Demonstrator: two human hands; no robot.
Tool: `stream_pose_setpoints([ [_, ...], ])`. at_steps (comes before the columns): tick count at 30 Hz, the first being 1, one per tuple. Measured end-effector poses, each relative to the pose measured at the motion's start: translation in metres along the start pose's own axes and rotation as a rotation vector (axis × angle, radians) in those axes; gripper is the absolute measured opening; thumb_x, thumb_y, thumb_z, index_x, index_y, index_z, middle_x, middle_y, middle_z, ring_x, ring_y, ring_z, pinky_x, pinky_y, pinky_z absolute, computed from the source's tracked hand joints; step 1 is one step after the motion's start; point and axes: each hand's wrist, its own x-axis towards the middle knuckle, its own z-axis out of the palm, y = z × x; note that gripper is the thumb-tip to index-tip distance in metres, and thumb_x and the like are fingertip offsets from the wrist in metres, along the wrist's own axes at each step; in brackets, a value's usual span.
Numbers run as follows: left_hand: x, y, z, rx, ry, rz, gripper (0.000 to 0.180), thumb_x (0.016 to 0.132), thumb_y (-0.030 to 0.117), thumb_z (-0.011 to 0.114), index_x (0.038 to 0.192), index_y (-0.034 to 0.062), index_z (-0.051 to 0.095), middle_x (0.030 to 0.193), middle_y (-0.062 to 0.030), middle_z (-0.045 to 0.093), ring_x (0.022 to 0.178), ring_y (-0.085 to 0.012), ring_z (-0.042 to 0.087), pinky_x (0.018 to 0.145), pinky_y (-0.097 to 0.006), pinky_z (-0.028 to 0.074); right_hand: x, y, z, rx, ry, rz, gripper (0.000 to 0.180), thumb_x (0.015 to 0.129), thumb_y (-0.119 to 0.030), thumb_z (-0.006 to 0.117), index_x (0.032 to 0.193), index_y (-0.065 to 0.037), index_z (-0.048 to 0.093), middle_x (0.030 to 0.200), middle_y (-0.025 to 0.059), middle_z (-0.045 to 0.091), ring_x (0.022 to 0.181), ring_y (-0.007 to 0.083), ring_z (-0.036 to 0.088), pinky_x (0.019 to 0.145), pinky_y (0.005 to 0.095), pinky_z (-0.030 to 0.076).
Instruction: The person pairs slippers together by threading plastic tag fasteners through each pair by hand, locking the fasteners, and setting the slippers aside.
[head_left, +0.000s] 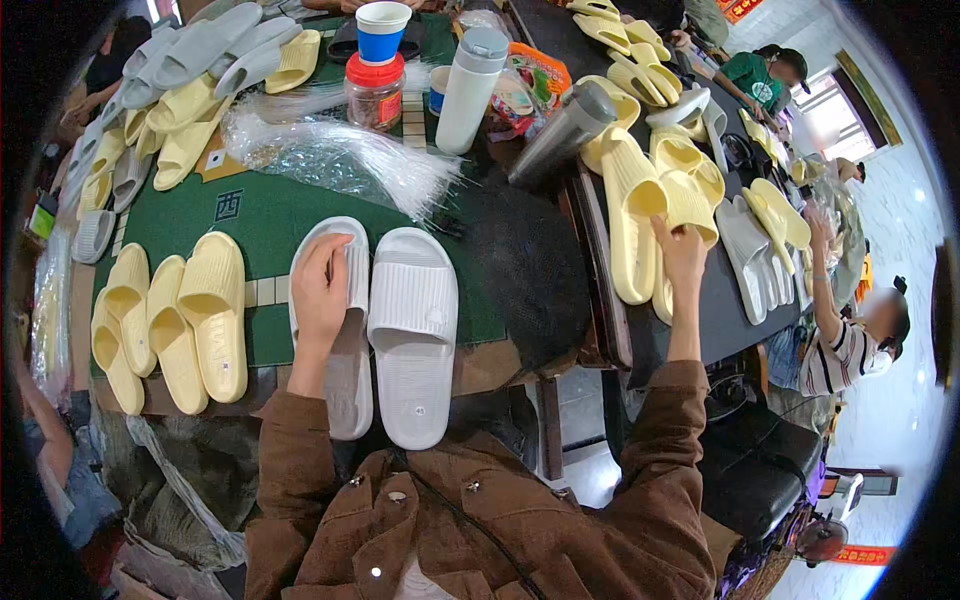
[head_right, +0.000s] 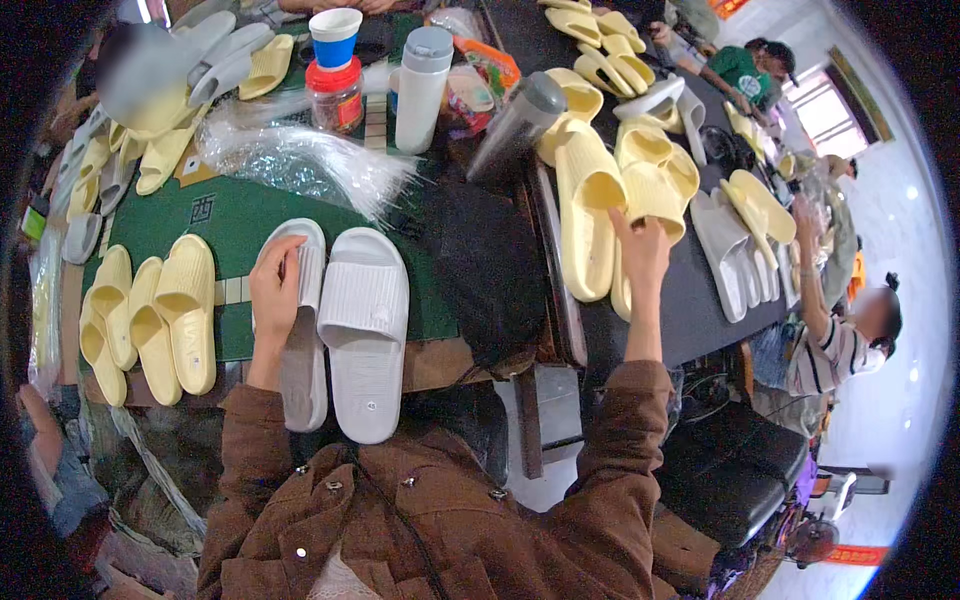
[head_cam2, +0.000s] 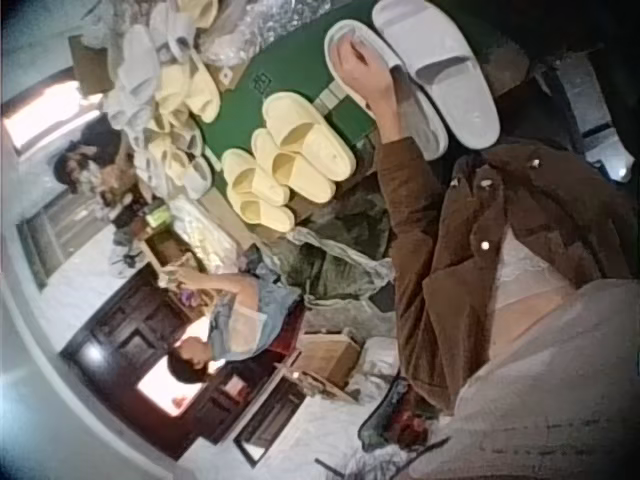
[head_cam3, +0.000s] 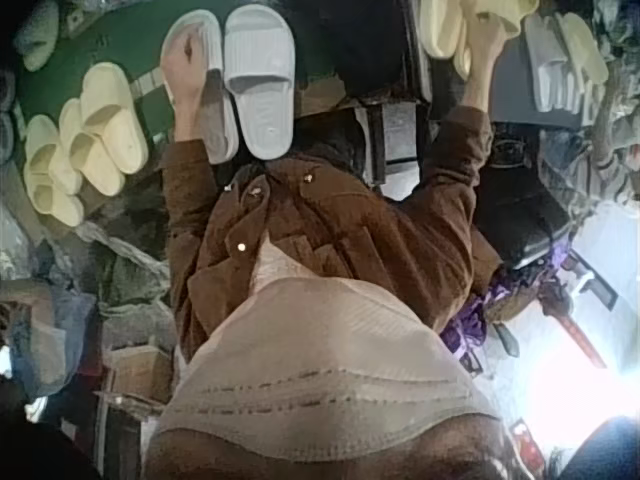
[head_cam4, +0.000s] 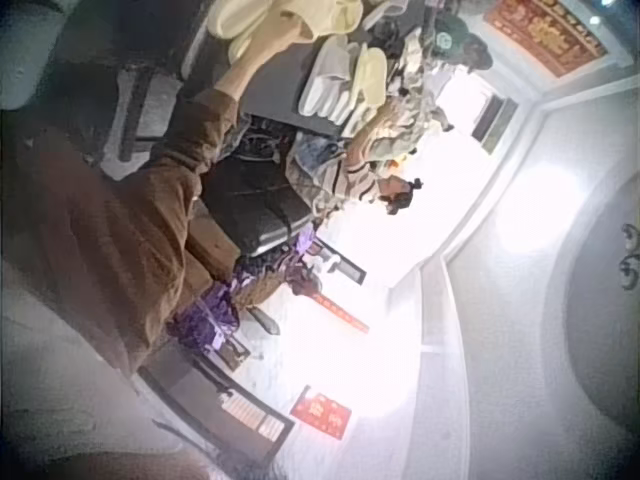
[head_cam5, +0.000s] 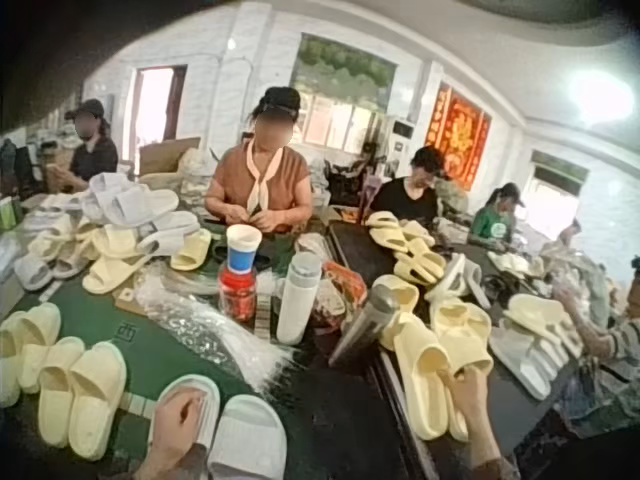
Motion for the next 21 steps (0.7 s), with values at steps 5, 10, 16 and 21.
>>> stream_pose_setpoints([
  [5, 0.001, 0.003, 0.0, -0.014, 0.006, -0.014, 0.017, 0.088, 0.0, 0.05, 0.099, -0.0007, 0.063, 0.098, -0.0151, 0.064, 0.089, -0.031, 0.061, 0.08, -0.035, 0.047, -0.004, 0.003, 0.006, 0.041, 0.077, -0.04, 0.046, 0.08, -0.04, 0.067, 0.079, 0.005, 0.06, 0.069, 0.0169, 0.06, 0.061, 0.0222, 0.055, 0.062, 0.0357, 0.044],
  [10, 0.0, 0.006, -0.003, 0.011, 0.006, -0.015, 0.017, 0.087, 0.0, 0.051, 0.099, -0.0004, 0.063, 0.098, -0.0145, 0.064, 0.091, -0.0308, 0.061, 0.081, -0.034, 0.047, -0.01, 0.002, -0.002, 0.104, 0.043, -0.041, 0.048, 0.082, -0.043, 0.064, 0.082, 0.004, 0.059, 0.071, 0.0177, 0.061, 0.066, 0.0309, 0.057, 0.066, 0.0395, 0.045],
  [16, -0.025, 0.034, -0.017, 0.169, -0.027, 0.058, 0.026, 0.086, 0.006, 0.052, 0.111, 0.0029, 0.06, 0.112, -0.013, 0.06, 0.105, -0.0304, 0.055, 0.092, -0.038, 0.041, -0.018, -0.015, 0.0, -0.179, 0.004, -0.114, 0.052, 0.085, -0.046, 0.061, 0.081, 0.006, 0.061, 0.071, 0.0193, 0.062, 0.064, 0.0333, 0.059, 0.066, 0.0406, 0.047],
  [21, -0.074, 0.057, -0.04, 0.344, -0.226, 0.033, 0.058, 0.085, 0.02, 0.058, 0.139, 0.0071, 0.039, 0.147, -0.0179, 0.027, 0.134, -0.0392, 0.025, 0.109, -0.049, 0.021, -0.02, -0.02, 0.004, -0.265, 0.058, -0.231, 0.05, 0.094, -0.043, 0.049, 0.073, 0.002, 0.061, 0.063, 0.0137, 0.059, 0.055, 0.023, 0.055, 0.057, 0.0386, 0.046],
])
